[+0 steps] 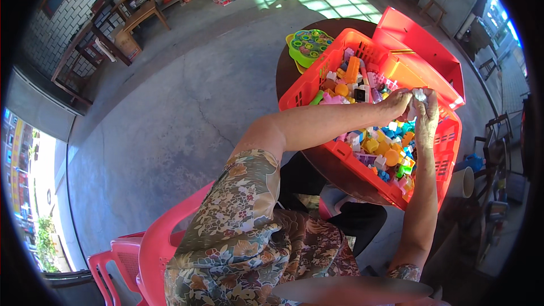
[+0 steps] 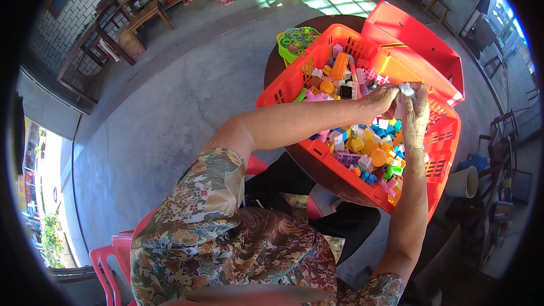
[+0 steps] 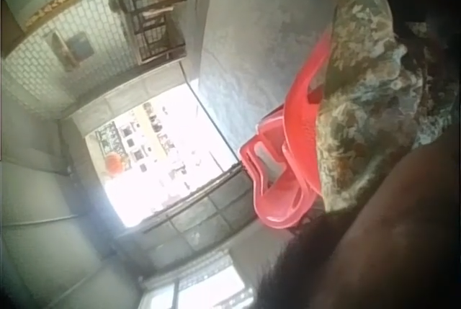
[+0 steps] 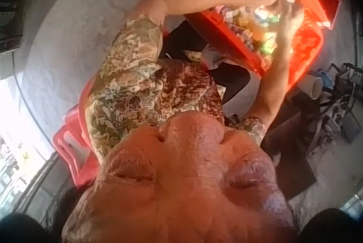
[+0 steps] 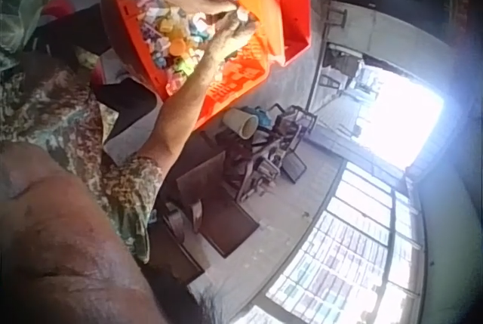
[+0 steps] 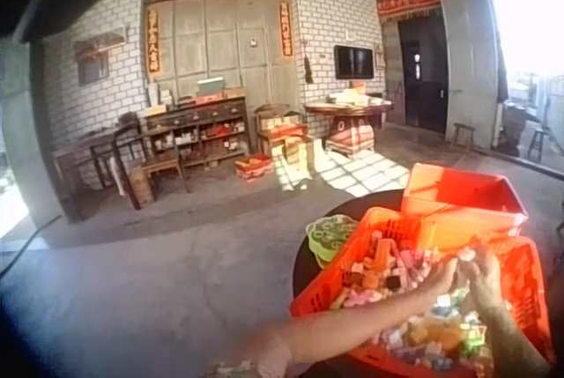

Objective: Sorting and manipulating colorful plastic interlocking blocks inside a large red crate.

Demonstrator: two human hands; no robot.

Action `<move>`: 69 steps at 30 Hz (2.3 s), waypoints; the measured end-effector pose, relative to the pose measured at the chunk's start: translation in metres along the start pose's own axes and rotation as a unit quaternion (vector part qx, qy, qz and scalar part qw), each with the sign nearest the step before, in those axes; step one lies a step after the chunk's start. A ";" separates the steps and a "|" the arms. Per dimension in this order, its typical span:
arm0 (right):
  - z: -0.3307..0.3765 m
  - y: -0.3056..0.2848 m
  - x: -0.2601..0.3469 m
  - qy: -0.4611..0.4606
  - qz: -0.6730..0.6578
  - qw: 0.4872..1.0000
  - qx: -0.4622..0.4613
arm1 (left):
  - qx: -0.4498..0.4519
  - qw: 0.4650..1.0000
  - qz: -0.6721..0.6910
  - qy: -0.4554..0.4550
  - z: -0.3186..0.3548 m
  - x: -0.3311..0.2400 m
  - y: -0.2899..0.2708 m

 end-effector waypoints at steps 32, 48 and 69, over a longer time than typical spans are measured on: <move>0.000 -0.046 -0.033 -0.047 0.306 0.947 -0.089 | -0.029 0.627 -0.717 0.302 -0.001 -0.044 -0.029; 0.001 -0.027 -0.019 0.071 -0.008 0.997 -0.002 | -0.027 0.865 -0.476 0.155 -0.018 -0.026 -0.037; 0.006 -0.001 -0.013 0.158 -0.337 0.928 0.000 | -0.050 0.750 -0.521 0.404 0.036 -0.080 0.020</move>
Point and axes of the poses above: each hand's wrist, its own z-axis away from the middle knuckle, its own y-axis out of the palm, x = y × z, the point moved 6 cm from there along -z, towards the middle knuckle, and after that the axes turned 2 degrees about x, right-handed, at the moved point
